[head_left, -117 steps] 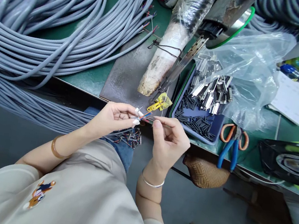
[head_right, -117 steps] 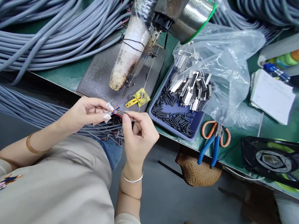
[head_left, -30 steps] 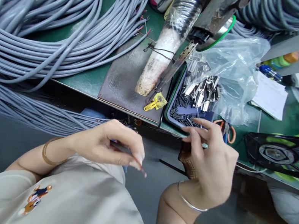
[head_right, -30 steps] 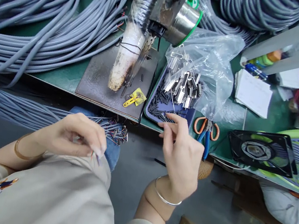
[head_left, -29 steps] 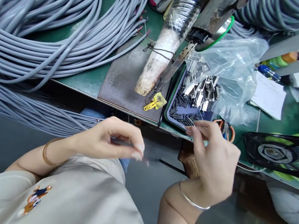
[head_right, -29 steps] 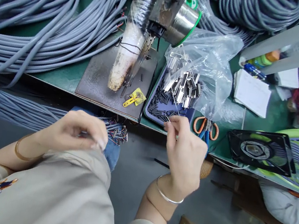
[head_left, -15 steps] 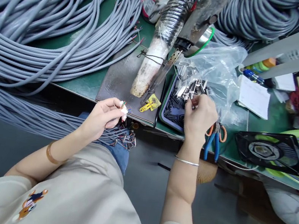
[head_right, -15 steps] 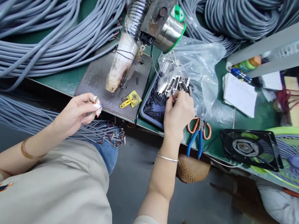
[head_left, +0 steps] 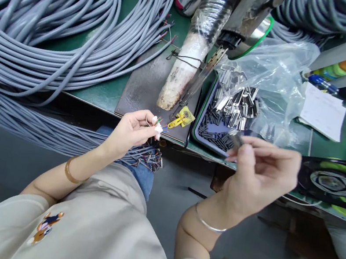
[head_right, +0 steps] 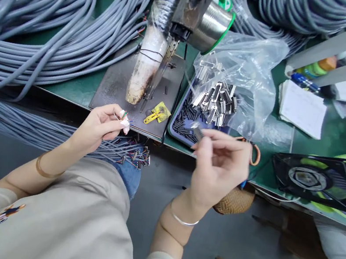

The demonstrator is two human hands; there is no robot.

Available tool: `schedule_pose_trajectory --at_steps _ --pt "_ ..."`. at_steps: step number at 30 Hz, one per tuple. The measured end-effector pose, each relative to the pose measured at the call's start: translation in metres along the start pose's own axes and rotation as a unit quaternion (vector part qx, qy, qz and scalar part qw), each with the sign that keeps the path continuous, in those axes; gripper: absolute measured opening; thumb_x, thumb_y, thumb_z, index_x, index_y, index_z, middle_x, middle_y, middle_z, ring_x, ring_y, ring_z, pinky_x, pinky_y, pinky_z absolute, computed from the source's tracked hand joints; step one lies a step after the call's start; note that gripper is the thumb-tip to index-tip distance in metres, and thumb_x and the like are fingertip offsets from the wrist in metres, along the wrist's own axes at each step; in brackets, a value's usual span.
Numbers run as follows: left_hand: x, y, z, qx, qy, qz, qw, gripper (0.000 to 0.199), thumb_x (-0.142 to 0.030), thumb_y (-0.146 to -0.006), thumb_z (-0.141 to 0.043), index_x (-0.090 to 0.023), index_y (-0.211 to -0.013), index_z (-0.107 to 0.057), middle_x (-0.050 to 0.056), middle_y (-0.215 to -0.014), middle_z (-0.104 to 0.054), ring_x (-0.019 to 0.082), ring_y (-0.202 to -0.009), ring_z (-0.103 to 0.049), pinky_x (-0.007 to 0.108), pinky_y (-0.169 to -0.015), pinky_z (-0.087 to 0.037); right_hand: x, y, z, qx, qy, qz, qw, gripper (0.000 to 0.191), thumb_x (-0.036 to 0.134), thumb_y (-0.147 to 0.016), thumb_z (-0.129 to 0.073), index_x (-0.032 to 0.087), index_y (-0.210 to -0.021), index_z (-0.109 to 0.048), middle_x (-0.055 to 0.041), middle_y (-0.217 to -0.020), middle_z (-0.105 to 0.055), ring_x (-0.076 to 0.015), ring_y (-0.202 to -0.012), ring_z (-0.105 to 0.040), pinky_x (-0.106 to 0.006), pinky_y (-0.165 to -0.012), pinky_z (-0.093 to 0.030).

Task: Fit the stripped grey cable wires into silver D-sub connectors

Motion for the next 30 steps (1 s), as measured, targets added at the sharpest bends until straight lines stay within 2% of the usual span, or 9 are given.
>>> schedule_pose_trajectory --at_steps 4,6,9,12,15,18,22,28,30 --pt "0.004 -0.002 -0.004 -0.001 -0.008 0.008 1.000 0.031 -0.025 -0.062 -0.089 -0.015 -0.069 -0.060 -0.001 -0.058 -0.064 -0.001 -0.037 -0.029 0.017 -0.036 -0.014 0.015 0.043 -0.033 0.120 -0.079 -0.060 0.988 0.020 0.015 -0.088 -0.075 0.022 -0.081 -0.058 0.0016 -0.089 -0.078 -0.0076 -0.050 -0.060 -0.022 -0.042 -0.045" --pt "0.003 -0.001 -0.005 0.004 -0.021 0.011 1.000 0.032 -0.026 -0.062 -0.089 -0.015 -0.069 -0.060 -0.002 -0.057 -0.064 -0.001 -0.037 -0.029 0.016 -0.036 -0.014 0.011 0.055 -0.046 0.139 -0.087 -0.080 0.983 0.018 0.013 -0.090 -0.073 0.022 -0.082 -0.059 0.0019 -0.095 -0.079 -0.0070 -0.051 -0.064 -0.022 -0.045 -0.050" --pt "0.002 0.001 -0.005 0.011 -0.043 0.005 0.999 0.032 -0.028 -0.065 -0.090 -0.016 -0.071 -0.060 -0.002 -0.058 -0.065 -0.001 -0.036 -0.028 0.017 -0.035 -0.013 0.008 0.056 -0.051 0.087 -0.062 -0.044 0.993 0.017 0.012 -0.089 -0.074 0.022 -0.083 -0.061 0.0012 -0.096 -0.078 -0.0109 -0.066 -0.073 -0.026 -0.060 -0.060" --pt "0.001 0.001 -0.003 0.016 -0.054 -0.020 0.998 0.031 -0.030 -0.069 -0.089 -0.016 -0.071 -0.061 -0.001 -0.060 -0.066 0.000 -0.036 -0.029 0.017 -0.035 -0.014 0.011 0.053 -0.048 0.026 -0.031 0.013 0.999 0.016 0.013 -0.090 -0.073 0.024 -0.084 -0.063 0.0004 -0.095 -0.075 -0.0154 -0.081 -0.074 -0.031 -0.067 -0.063" --pt "0.002 0.001 -0.002 0.017 -0.064 -0.040 0.997 0.030 -0.032 -0.072 -0.088 -0.017 -0.071 -0.062 0.000 -0.061 -0.068 0.001 -0.037 -0.032 0.017 -0.035 -0.017 0.011 0.053 -0.048 0.015 0.004 0.036 0.999 0.017 0.014 -0.091 -0.071 0.027 -0.085 -0.063 0.0012 -0.095 -0.073 -0.0165 -0.082 -0.073 -0.034 -0.067 -0.065" --pt "0.003 0.001 -0.001 0.015 -0.072 -0.051 0.996 0.027 -0.032 -0.074 -0.087 -0.017 -0.073 -0.064 0.001 -0.065 -0.071 0.001 -0.039 -0.034 0.017 -0.037 -0.020 0.015 0.056 -0.050 0.010 0.037 0.073 0.997 0.017 0.015 -0.091 -0.073 0.030 -0.090 -0.066 0.0022 -0.098 -0.075 -0.0178 -0.086 -0.075 -0.037 -0.074 -0.067" --pt "0.003 0.003 -0.003 0.019 -0.062 -0.055 0.996 0.029 -0.032 -0.073 -0.089 -0.016 -0.074 -0.064 -0.002 -0.064 -0.068 0.000 -0.041 -0.032 0.016 -0.040 -0.025 0.019 0.062 -0.053 -0.009 0.021 0.119 0.993 0.016 0.015 -0.091 -0.073 0.028 -0.100 -0.070 0.0005 -0.104 -0.078 -0.0198 -0.094 -0.077 -0.037 -0.080 -0.068" --pt "0.007 0.004 -0.005 0.027 -0.080 -0.023 0.996 0.037 -0.036 -0.066 -0.093 -0.016 -0.073 -0.062 -0.004 -0.061 -0.061 0.001 -0.042 -0.033 0.017 -0.040 -0.025 0.008 0.069 -0.065 0.057 -0.067 0.045 0.995 0.012 0.014 -0.092 -0.072 0.025 -0.097 -0.068 -0.0030 -0.105 -0.078 -0.0209 -0.095 -0.077 -0.040 -0.080 -0.069" --pt "0.006 0.004 -0.004 0.019 -0.080 -0.031 0.996 0.037 -0.035 -0.067 -0.092 -0.016 -0.072 -0.062 -0.005 -0.059 -0.057 0.000 -0.042 -0.031 0.017 -0.039 -0.023 0.003 0.071 -0.065 0.050 -0.079 0.027 0.995 0.011 0.014 -0.091 -0.072 0.024 -0.095 -0.067 -0.0026 -0.103 -0.078 -0.0196 -0.091 -0.078 -0.038 -0.077 -0.069"
Point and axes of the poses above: each hand's wrist, its own y-axis away from the middle knuckle, its own z-axis out of the back of the hand, x = y × z, the point moved 7 cm from there along -y, towards the middle knuckle
